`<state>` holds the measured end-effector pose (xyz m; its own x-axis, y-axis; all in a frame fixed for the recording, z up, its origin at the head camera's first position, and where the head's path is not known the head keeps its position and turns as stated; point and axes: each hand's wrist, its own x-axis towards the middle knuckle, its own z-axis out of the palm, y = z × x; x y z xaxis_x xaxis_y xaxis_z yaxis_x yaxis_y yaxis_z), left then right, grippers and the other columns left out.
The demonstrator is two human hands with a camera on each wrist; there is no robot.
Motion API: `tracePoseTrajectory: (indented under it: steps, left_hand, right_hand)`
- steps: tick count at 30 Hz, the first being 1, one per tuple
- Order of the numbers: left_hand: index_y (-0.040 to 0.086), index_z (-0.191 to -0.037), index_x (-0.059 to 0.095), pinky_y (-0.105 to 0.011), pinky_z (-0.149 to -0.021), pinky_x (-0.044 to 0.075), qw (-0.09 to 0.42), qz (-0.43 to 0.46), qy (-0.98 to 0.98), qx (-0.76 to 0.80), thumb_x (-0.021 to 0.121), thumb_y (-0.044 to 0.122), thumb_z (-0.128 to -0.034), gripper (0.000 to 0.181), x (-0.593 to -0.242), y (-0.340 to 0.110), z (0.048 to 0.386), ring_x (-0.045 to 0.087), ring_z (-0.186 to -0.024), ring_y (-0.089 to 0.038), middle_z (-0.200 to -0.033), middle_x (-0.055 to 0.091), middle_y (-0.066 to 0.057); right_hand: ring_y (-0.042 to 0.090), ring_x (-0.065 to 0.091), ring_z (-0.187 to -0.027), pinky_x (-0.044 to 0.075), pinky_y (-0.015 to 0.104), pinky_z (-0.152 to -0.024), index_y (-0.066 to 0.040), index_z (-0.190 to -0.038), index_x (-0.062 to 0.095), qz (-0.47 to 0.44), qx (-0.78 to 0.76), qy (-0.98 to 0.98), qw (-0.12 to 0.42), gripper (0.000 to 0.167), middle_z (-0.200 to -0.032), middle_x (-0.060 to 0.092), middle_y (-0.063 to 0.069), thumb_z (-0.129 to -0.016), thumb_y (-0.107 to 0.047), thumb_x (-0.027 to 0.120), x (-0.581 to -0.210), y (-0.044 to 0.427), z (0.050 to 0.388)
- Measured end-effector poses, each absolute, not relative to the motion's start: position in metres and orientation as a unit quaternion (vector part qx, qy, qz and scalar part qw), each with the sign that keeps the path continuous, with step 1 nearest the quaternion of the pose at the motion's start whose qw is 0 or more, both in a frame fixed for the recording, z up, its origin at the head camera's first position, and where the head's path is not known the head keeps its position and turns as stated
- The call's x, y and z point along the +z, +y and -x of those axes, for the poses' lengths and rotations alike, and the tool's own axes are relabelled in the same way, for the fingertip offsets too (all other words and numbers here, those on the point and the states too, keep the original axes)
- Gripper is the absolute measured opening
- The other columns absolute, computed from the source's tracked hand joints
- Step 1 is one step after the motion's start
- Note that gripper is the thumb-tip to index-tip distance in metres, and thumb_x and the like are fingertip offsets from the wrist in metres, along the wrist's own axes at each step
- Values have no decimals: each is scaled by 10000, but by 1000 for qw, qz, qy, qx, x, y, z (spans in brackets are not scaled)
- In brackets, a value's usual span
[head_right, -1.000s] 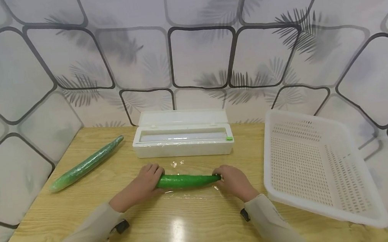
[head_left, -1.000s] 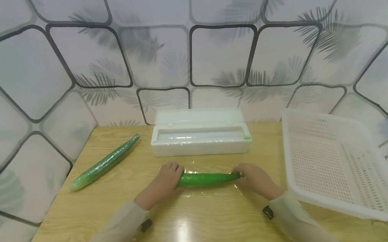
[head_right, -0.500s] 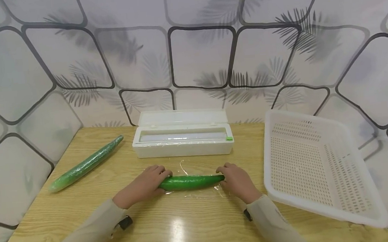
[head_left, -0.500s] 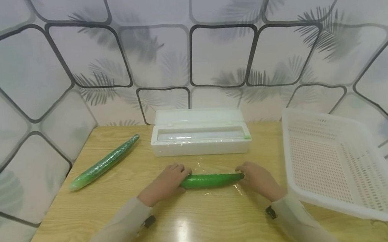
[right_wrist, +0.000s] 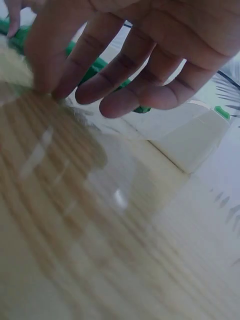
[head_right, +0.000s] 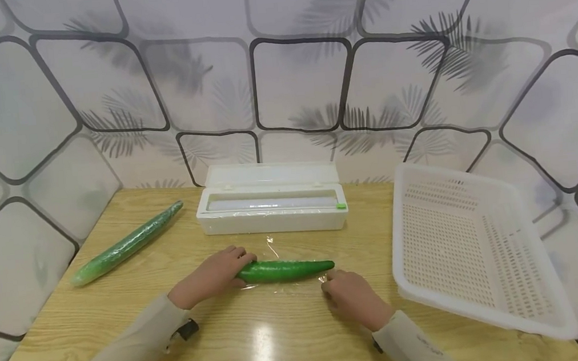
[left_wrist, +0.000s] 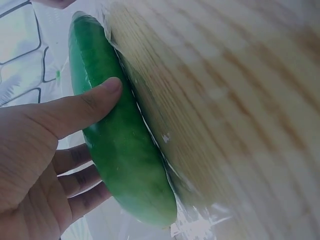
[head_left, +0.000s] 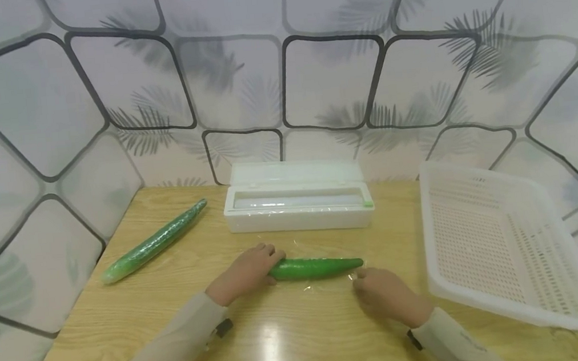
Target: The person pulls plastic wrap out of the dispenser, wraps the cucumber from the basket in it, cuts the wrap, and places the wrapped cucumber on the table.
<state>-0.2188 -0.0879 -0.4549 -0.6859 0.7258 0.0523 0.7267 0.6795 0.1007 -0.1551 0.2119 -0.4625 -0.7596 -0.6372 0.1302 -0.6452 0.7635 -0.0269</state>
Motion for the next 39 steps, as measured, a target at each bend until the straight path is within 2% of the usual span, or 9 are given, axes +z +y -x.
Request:
tracePoseTrajectory:
  steps: [5, 13, 17, 24, 31, 36, 39]
  left_hand:
    - [126, -1175, 547, -306, -808, 543, -3, 393, -918, -59, 759, 240, -744, 493, -455, -88, 219, 590, -941, -180, -1051, 614, -56]
    - [126, -1192, 557, -310, -820, 541, -16, 387, -919, -76, 745, 219, -763, 477, -452, -87, 217, 593, -951, -169, -1057, 621, -42]
    - [122, -1193, 553, -315, -804, 544, -20, 388, -918, -76, 736, 225, -772, 471, -451, -87, 218, 601, -943, -181, -1054, 625, -58]
    - [119, -1186, 555, -313, -791, 547, -25, 388, -918, -77, 742, 229, -764, 475, -450, -86, 219, 608, -924, -185, -1034, 625, -60]
    - [125, -1200, 555, -313, -793, 546, -35, 381, -921, -77, 731, 224, -780, 465, -451, -85, 219, 608, -927, -184, -1048, 627, -63]
    - [113, -1239, 552, -327, -807, 549, -38, 375, -923, -80, 709, 208, -808, 469, -451, -85, 219, 617, -949, -200, -1085, 634, -84]
    - [92, -1279, 536, -354, -845, 544, -35, 378, -921, -87, 679, 195, -837, 476, -454, -85, 218, 612, -991, -228, -1133, 620, -112]
  right_hand:
    - [84, 492, -569, 446, 191, -513, -95, -674, 637, -349, 15, -933, 89, 120, -682, 579, -9, -747, -31, 708, -466, 211, 157]
    - [121, 558, -627, 515, 222, -573, -74, -767, 643, -340, 19, -935, 102, 56, -742, 611, 18, -754, -50, 692, -467, 216, 160]
    - [111, 553, -637, 505, 193, -565, -76, -780, 655, -349, 17, -933, 89, 78, -755, 606, 15, -725, -33, 690, -461, 219, 160]
    - [108, 531, -599, 446, 198, -526, -103, -662, 642, -344, -6, -935, 90, 120, -713, 594, -8, -716, -29, 720, -466, 217, 161]
    - [116, 557, -622, 490, 211, -550, -97, -705, 635, -329, -4, -939, 99, 94, -739, 613, 3, -724, -31, 699, -466, 218, 169]
    - [69, 503, -636, 469, 157, -551, -124, -698, 567, -304, 69, -939, 145, 182, -723, 533, -41, -684, -14, 711, -452, 220, 183]
    - [92, 536, -685, 493, 189, -599, -122, -730, 548, -302, 98, -939, 131, 186, -752, 560, -23, -686, -1, 684, -445, 219, 191]
